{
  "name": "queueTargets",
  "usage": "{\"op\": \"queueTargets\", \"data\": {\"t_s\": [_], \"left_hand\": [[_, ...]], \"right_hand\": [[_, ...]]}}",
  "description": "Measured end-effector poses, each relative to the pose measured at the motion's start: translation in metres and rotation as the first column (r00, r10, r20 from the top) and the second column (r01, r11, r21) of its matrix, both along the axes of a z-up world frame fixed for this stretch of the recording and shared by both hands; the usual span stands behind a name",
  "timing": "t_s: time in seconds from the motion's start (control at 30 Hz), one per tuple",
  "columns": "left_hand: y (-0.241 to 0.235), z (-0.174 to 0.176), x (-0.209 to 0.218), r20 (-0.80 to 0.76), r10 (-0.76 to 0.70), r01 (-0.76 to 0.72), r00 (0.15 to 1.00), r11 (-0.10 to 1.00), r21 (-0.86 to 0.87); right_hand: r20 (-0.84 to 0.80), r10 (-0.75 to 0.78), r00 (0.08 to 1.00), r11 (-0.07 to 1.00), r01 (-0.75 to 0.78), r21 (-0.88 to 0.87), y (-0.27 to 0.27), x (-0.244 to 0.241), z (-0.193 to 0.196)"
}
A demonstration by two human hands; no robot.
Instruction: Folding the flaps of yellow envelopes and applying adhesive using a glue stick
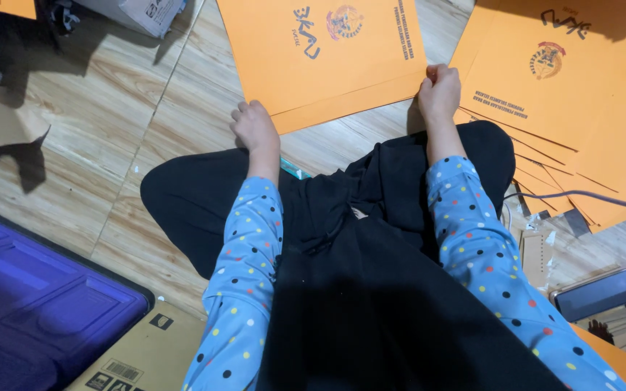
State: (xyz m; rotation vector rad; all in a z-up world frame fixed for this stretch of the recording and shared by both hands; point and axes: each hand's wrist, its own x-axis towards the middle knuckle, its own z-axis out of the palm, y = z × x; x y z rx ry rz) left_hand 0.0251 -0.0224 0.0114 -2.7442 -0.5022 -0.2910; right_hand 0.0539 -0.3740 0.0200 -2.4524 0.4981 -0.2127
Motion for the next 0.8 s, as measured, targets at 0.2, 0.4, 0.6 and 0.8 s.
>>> {"op": "queueTargets", "data": {"t_s": [0.2,0.4,0.6,0.8], "left_hand": [[-0.008,0.044,0.021,-0.29,-0.235,0.222,0.928,0.972,-0.078],[-0.008,0.013,0.035,-0.398,-0.447,0.445,0.801,0.89,-0.104],[-0.003,0.035,0.04,-0.496,-0.49,0.373,0.717,0.871,-0.321],[0.016,0.034,0.028,-0.322,-0.522,0.29,0.79,0.781,-0.554]], "right_hand": [[0.033,0.153,0.988,0.807,-0.105,-0.58,0.031,-0.011,0.027],[0.015,0.529,0.848,0.622,-0.376,-0.687,0.077,-0.011,0.045],[-0.144,0.428,0.892,0.663,-0.418,-0.622,0.088,-0.006,0.046],[-0.175,0.407,0.896,0.736,-0.436,-0.519,0.091,-0.006,0.06]]}}
